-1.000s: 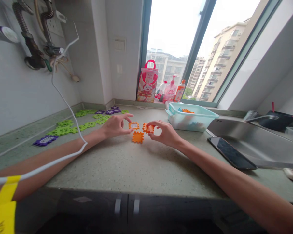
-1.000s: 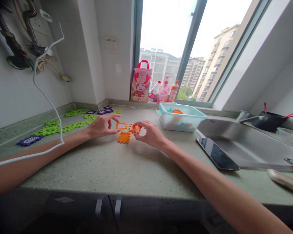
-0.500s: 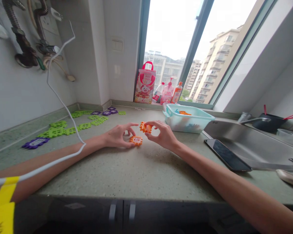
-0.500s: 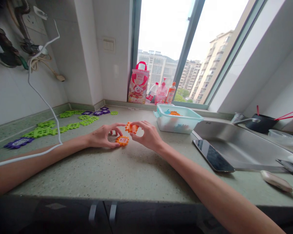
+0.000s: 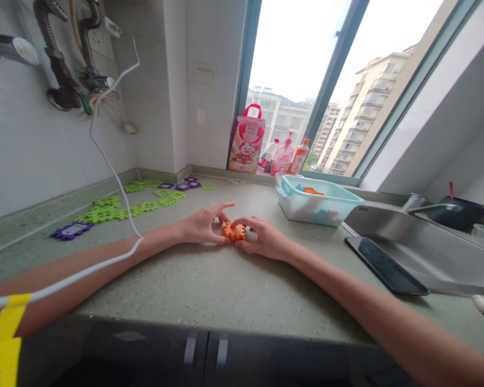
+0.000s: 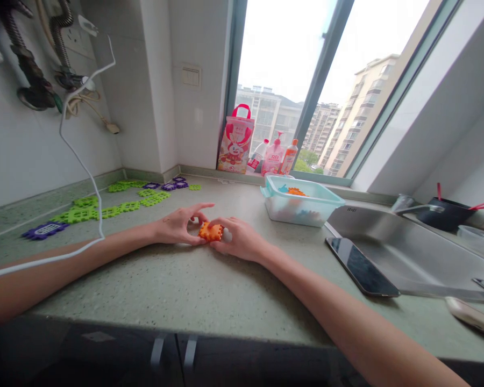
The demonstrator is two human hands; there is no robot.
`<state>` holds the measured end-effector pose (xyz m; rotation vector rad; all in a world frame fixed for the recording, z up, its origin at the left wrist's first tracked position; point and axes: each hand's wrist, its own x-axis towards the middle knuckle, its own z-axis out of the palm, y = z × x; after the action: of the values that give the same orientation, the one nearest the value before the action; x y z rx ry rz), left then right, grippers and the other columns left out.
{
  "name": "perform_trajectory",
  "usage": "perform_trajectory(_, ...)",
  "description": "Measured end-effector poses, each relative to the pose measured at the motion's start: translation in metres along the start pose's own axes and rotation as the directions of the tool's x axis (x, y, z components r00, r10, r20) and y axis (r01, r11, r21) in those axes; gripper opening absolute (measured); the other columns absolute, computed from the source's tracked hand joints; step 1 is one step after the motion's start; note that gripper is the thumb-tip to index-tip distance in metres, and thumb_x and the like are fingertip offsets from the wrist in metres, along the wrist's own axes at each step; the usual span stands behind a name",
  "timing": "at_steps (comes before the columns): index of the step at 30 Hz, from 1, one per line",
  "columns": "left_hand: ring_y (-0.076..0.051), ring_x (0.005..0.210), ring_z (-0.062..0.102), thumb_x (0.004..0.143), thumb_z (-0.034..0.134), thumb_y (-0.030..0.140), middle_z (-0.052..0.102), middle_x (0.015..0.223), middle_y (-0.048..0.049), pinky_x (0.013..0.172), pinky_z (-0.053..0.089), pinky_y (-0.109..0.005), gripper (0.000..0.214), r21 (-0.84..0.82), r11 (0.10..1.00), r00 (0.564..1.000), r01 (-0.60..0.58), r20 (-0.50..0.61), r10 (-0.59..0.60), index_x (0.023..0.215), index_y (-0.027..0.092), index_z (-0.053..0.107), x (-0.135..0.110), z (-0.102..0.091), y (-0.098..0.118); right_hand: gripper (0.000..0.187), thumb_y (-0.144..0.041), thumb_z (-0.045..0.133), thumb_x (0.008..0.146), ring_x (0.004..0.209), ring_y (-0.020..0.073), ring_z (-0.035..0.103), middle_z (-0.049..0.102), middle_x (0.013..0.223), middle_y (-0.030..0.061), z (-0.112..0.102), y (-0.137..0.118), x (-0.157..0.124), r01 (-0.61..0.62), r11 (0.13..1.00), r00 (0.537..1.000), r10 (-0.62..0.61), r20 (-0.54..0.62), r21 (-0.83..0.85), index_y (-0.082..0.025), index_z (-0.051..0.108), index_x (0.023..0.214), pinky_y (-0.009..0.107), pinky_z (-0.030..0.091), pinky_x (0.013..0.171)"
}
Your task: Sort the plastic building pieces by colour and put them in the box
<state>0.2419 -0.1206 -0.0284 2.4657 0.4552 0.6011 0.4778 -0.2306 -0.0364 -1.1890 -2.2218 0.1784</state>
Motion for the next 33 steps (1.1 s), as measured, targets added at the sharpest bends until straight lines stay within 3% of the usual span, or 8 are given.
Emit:
perform_trajectory(9, -0.029, 0.127, 0.064, 0.078, 0.084, 0.05, 0.069, 0.139, -0.0128, 0.108, 0.049, -0.042, 0.101, -0.006, 0.999, 0.999, -0.031, 0.024, 0.032, 0.163, 0.024, 0.036, -0.001, -0.008, -0.002, 0.041, -0.023, 0.081, 0.08, 0.091, 0.0227, 0.069, 0.076, 0.101, 0.0044, -0.003, -0.01, 0.006, 0.014, 0.983, 0.999, -0.022, -0.041, -0.181, -0.026, 0.072, 0.121, 0.036, 0.053, 0.087)
perform_trajectory(14, -0.03, 0.14, 0.055, 0.089, 0.073, 0.057, 0.059, 0.152, -0.0151, 0.115, 0.043, -0.047, 0.089, 0.117, 0.992, 0.998, -0.036, -0.037, 0.041, 0.162, 0.024, 0.036, -0.003, -0.021, -0.015, 0.046, -0.019, 0.074, 0.082, 0.109, 0.029, 0.066, 0.076, 0.118, 0.0065, -0.065, 0.014, 0.006, 0.031, 0.911, 0.957, -0.146, -0.252, -0.41, -0.028, 0.07, 0.127, 0.043, 0.052, 0.099)
perform_trajectory(17, -0.032, 0.142, 0.053, 0.088, 0.074, 0.058, 0.058, 0.152, -0.0153, 0.12, 0.039, -0.047, 0.088, 0.247, 0.969, 1.0, -0.002, 0.002, 0.001, 0.16, 0.022, 0.039, -0.003, -0.023, -0.019, 0.041, -0.026, 0.073, 0.086, 0.11, 0.0328, 0.065, 0.076, 0.116, 0.0095, -0.119, 0.04, -0.007, -0.247, 0.796, 0.87, -0.07, -0.488, -0.553, -0.025, 0.071, 0.126, 0.046, 0.051, 0.098)
perform_trajectory(20, -0.034, 0.144, 0.051, 0.091, 0.07, 0.059, 0.056, 0.154, -0.0166, 0.122, 0.038, -0.047, 0.085, 0.346, 0.938, 0.996, -0.009, 0.087, -0.023, 0.16, 0.019, 0.041, -0.003, -0.021, -0.017, 0.041, -0.039, 0.072, 0.086, 0.105, 0.0353, 0.064, 0.076, 0.107, 0.0128, -0.16, 0.066, -0.03, -0.606, 0.553, 0.72, 0.076, -0.689, -0.572, -0.022, 0.073, 0.124, 0.046, 0.05, 0.09)
perform_trajectory(22, -0.034, 0.145, 0.05, 0.094, 0.065, 0.061, 0.053, 0.158, -0.0175, 0.122, 0.038, -0.046, 0.083, 0.39, 0.921, 0.991, -0.013, 0.126, -0.039, 0.16, 0.017, 0.042, -0.002, -0.02, -0.014, 0.044, -0.045, 0.071, 0.086, 0.1, 0.0352, 0.065, 0.076, 0.101, 0.0143, -0.175, 0.08, -0.044, -0.734, 0.411, 0.645, 0.169, -0.745, -0.541, -0.022, 0.074, 0.123, 0.044, 0.049, 0.085)
perform_trajectory(26, -0.034, 0.147, 0.048, 0.096, 0.059, 0.065, 0.048, 0.162, -0.0174, 0.124, 0.035, -0.045, 0.082, 0.425, 0.905, 0.985, 0.003, 0.153, -0.075, 0.16, 0.016, 0.042, -0.001, -0.02, -0.012, 0.048, -0.054, 0.071, 0.084, 0.095, 0.0357, 0.067, 0.076, 0.096, 0.0152, -0.184, 0.094, -0.058, -0.829, 0.288, 0.556, 0.335, -0.76, -0.479, -0.025, 0.076, 0.122, 0.043, 0.048, 0.079)
perform_trajectory(31, -0.034, 0.146, 0.048, 0.096, 0.058, 0.065, 0.05, 0.161, -0.0167, 0.123, 0.036, -0.046, 0.08, 0.43, 0.903, 0.984, -0.006, 0.164, -0.071, 0.159, 0.017, 0.044, -0.001, -0.021, -0.011, 0.056, -0.062, 0.071, 0.083, 0.095, 0.0352, 0.07, 0.076, 0.103, 0.0135, -0.187, 0.097, -0.057, -0.894, 0.275, 0.449, 0.537, -0.714, -0.355, -0.03, 0.074, 0.129, 0.044, 0.051, 0.08)
perform_trajectory(33, -0.034, 0.146, 0.049, 0.096, 0.059, 0.065, 0.05, 0.16, -0.0166, 0.123, 0.037, -0.045, 0.08, 0.434, 0.901, 0.984, -0.008, 0.163, -0.069, 0.158, 0.017, 0.044, -0.001, -0.021, -0.01, 0.061, -0.063, 0.07, 0.083, 0.097, 0.0361, 0.07, 0.077, 0.106, 0.0134, -0.189, 0.095, -0.057, -0.897, 0.291, 0.442, 0.551, -0.708, -0.333, -0.03, 0.071, 0.134, 0.047, 0.052, 0.083)
